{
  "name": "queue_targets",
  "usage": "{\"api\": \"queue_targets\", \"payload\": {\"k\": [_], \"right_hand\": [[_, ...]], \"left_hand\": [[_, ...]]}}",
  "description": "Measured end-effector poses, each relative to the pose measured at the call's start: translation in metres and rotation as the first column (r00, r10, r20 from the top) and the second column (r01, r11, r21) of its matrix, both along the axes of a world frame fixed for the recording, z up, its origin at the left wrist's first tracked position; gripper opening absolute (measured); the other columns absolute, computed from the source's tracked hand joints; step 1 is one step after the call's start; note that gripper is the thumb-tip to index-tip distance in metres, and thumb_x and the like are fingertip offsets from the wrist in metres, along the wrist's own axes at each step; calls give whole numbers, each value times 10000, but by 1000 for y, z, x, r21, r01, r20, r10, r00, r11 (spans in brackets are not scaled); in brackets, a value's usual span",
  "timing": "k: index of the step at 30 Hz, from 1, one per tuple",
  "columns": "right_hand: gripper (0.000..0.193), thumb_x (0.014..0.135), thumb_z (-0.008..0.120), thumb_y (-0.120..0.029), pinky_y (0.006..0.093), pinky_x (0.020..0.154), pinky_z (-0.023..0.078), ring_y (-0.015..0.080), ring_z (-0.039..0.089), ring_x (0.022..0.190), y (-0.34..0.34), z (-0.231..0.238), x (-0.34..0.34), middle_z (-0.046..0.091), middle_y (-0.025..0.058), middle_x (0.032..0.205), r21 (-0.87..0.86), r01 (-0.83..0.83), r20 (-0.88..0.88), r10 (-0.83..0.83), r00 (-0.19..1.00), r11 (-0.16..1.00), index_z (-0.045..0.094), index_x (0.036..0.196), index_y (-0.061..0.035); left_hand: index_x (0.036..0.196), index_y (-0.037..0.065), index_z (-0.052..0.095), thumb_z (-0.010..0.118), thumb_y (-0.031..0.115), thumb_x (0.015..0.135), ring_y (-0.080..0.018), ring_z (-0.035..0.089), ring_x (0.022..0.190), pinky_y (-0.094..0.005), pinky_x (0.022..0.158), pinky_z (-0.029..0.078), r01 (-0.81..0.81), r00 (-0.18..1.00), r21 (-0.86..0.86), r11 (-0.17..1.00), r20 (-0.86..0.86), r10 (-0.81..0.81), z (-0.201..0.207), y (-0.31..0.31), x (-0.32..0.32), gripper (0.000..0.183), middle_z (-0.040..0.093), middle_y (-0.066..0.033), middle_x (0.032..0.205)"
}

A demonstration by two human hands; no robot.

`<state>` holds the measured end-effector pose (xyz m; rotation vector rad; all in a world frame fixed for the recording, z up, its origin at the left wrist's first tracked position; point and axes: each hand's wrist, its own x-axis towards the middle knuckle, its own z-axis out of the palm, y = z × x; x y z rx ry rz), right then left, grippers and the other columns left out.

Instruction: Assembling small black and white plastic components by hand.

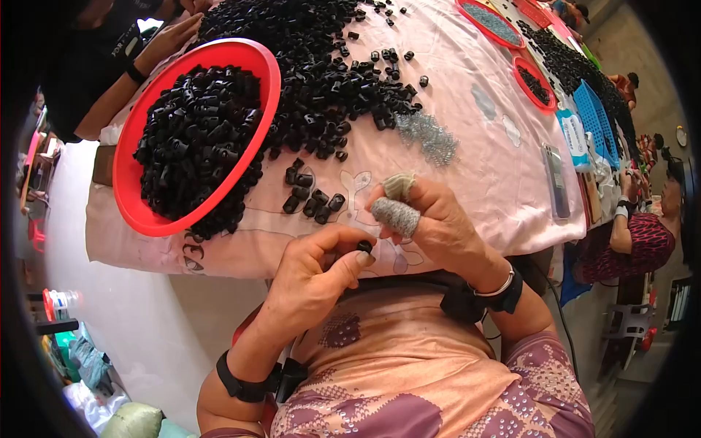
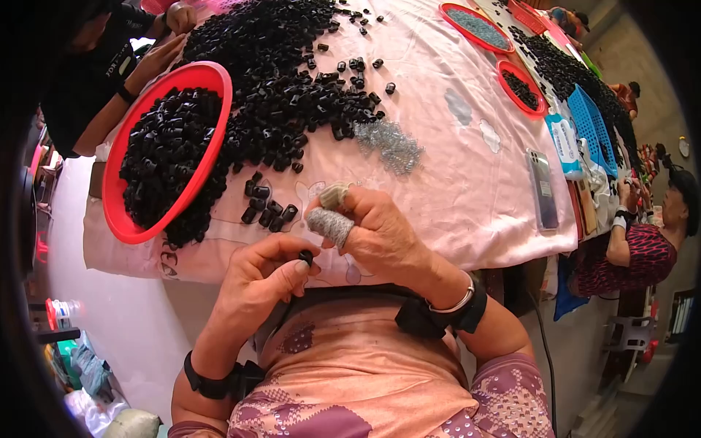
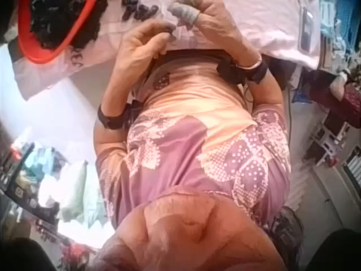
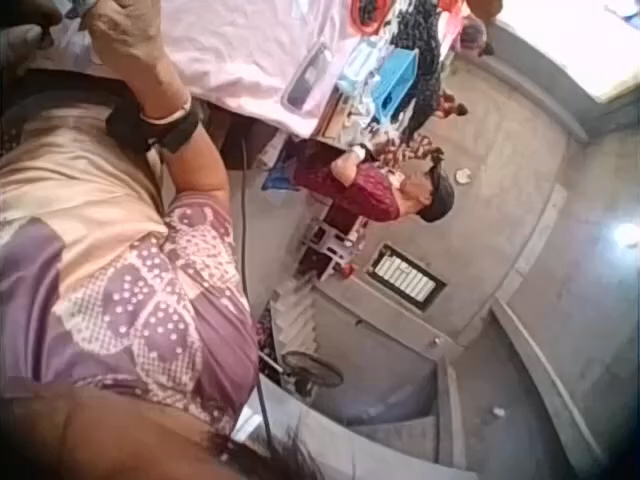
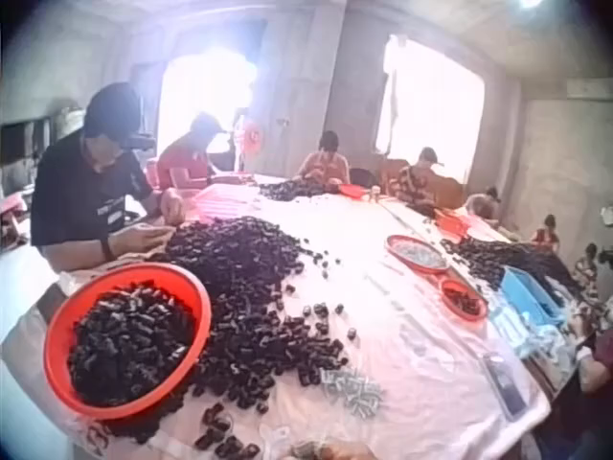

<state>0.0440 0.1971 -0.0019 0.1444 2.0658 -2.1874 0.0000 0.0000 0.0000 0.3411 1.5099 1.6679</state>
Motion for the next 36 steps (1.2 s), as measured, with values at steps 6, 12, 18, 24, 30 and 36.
{"api": "queue_targets", "payload": {"k": [6,12,18,24,30,36], "right_hand": [[145,933,612,-115,217,662,477,60,568,753,-13,-6,5,608,-1,837,-79,-18,-151,6,988,997,620,1009,9],[146,911,620,-32,211,781,480,60,577,883,-15,-9,5,619,-4,979,-97,-46,-190,27,981,994,640,1054,-7],[95,904,628,-51,219,601,477,90,604,721,-19,-7,4,560,46,889,72,34,-331,-9,944,997,632,978,8],[150,837,677,-9,264,655,498,150,625,798,-16,-8,2,566,64,908,382,126,-507,94,857,916,650,985,-10],[212,834,658,24,265,727,504,173,625,857,-12,-6,3,574,72,944,335,50,-494,130,860,941,660,1040,-27],[249,839,651,33,252,747,508,161,623,884,-8,-5,3,582,82,977,275,20,-426,102,899,961,645,1082,-20]], "left_hand": [[1104,18,624,635,138,905,-39,548,692,-165,582,420,-50,999,12,999,-8,50,-2,0,2,233,675,-19,899],[1062,2,636,638,81,893,-46,535,696,-190,619,441,-81,996,22,996,27,80,-1,0,0,186,634,0,872],[1063,8,642,655,108,892,-43,539,683,-186,610,442,-77,996,32,997,39,75,-2,0,-1,198,645,5,851],[1047,18,645,644,128,903,-45,556,675,-183,588,435,-104,993,36,994,59,102,-7,-1,-1,182,665,-4,857],[1063,26,638,636,127,909,-47,567,676,-180,584,442,-185,982,118,976,69,178,-6,-4,-3,185,674,-14,875],[1065,17,634,628,127,915,-43,566,683,-178,593,444,-188,981,105,976,63,183,-1,-4,-3,185,672,-15,873]]}}
